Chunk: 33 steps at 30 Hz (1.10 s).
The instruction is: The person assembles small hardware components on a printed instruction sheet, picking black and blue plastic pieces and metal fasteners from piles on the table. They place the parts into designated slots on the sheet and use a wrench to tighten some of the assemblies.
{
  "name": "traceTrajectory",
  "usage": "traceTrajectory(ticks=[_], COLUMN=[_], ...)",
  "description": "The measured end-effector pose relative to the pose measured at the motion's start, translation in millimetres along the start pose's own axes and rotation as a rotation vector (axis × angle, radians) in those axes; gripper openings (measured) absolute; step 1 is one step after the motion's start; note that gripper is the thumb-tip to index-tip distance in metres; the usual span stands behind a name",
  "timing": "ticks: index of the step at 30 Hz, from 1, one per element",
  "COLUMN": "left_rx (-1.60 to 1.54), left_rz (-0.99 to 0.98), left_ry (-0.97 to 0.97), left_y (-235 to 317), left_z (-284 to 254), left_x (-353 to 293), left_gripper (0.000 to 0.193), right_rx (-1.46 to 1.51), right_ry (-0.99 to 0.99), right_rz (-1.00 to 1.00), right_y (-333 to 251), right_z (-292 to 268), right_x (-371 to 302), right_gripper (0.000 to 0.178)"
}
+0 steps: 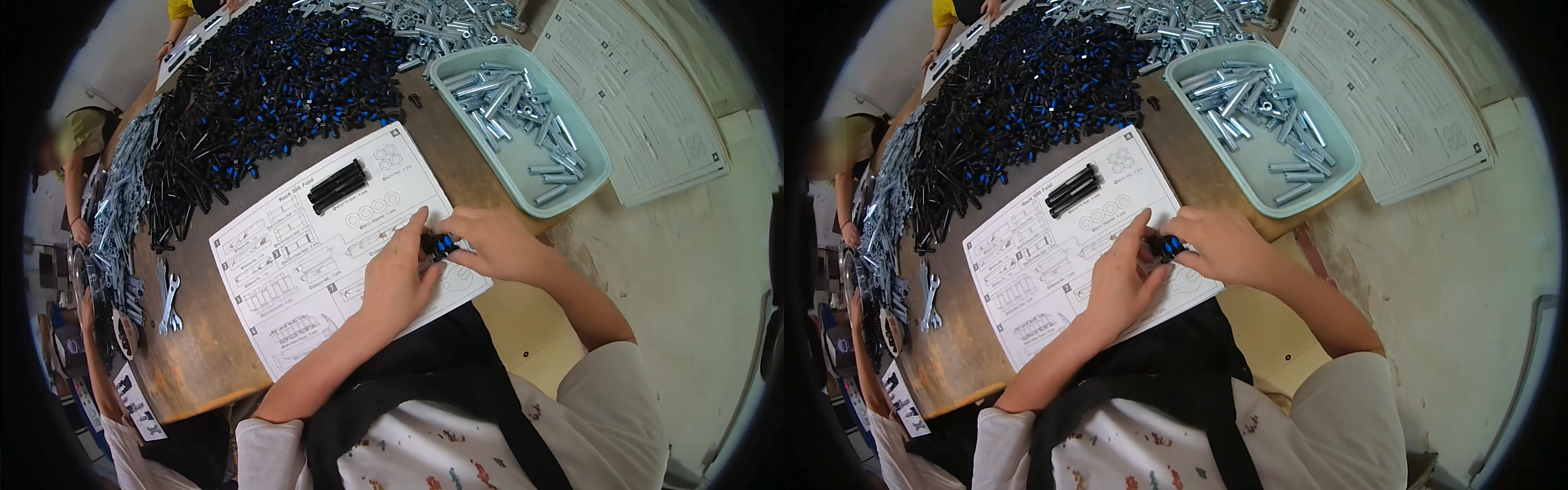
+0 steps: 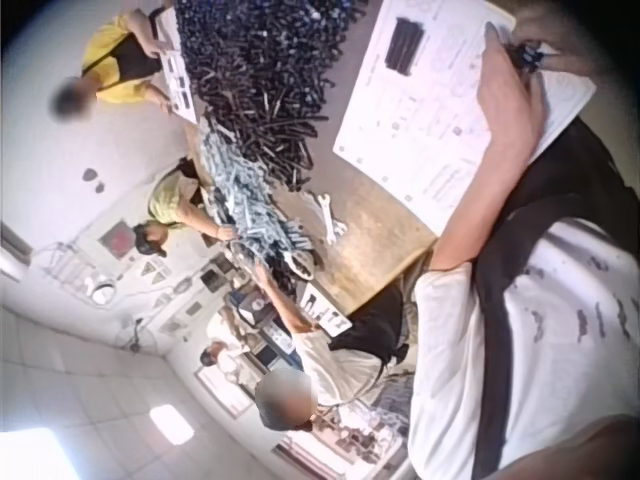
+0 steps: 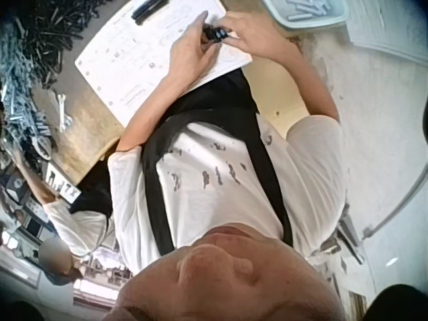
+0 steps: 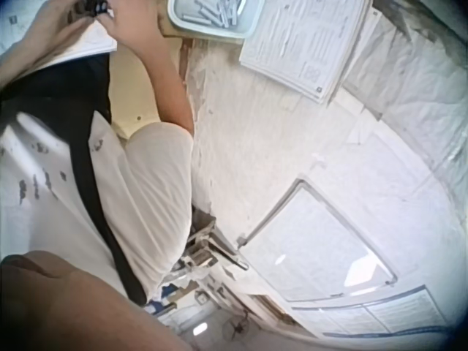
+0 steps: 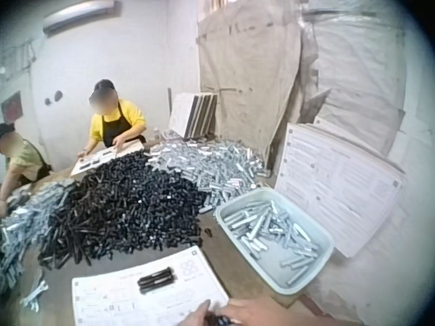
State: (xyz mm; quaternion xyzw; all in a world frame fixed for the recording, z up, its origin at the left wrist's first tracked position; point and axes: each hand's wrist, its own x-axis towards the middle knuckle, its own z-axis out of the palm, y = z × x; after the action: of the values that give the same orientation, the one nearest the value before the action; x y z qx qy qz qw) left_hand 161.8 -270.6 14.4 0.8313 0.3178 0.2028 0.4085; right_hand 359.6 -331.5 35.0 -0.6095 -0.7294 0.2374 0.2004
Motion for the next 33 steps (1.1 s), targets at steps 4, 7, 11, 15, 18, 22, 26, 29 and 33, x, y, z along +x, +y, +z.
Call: traceTrajectory(ticks=[4, 7, 11, 15, 18, 22, 26, 29, 33], left_rx=[0.013, 0.031, 0.026, -0.024, 0.112, 0.563, 0.709, 0.78, 0.678], left_rz=[0.01, 0.054, -0.006, 0.055, 0.071, 0.115, 0.026, 0.023, 0.06], left_ry=[0.037, 0.079, 0.081, -0.03, 0.1, 0.219, 0.119, 0.105, 0.098], left_y=[-2, -10, -5, 2, -34, -84, -95, -99, -102], left_z=[5, 12, 10, -25, -64, -88, -82, -75, -98], left_x=[2, 1, -1, 10, 72, 161, 188, 197, 194], left_gripper=[0.071, 0.073, 0.073, 0.068, 0.036, 0.025, 0.024, 0.023, 0.018], right_rx=[0.043, 0.115, 0.128, 0.198, -0.039, -0.307, -0.362, -0.307, -0.234], right_ry=[-0.029, -0.041, -0.066, -0.1, 0.176, 0.351, 0.24, 0.166, 0.161], right_rz=[-0.036, -0.026, -0.016, 0.15, 0.066, 0.004, 0.17, 0.233, 0.297], right_y=[7, 10, 10, -1, 21, 60, 71, 83, 85], right_z=[-4, -5, -5, -32, -45, -36, -23, -24, -22], right_x=[5, 8, 11, 23, 64, 144, 188, 204, 217], right_gripper=[0.03, 0.03, 0.036, 0.052, 0.039, 0.023, 0.015, 0.017, 0.015])
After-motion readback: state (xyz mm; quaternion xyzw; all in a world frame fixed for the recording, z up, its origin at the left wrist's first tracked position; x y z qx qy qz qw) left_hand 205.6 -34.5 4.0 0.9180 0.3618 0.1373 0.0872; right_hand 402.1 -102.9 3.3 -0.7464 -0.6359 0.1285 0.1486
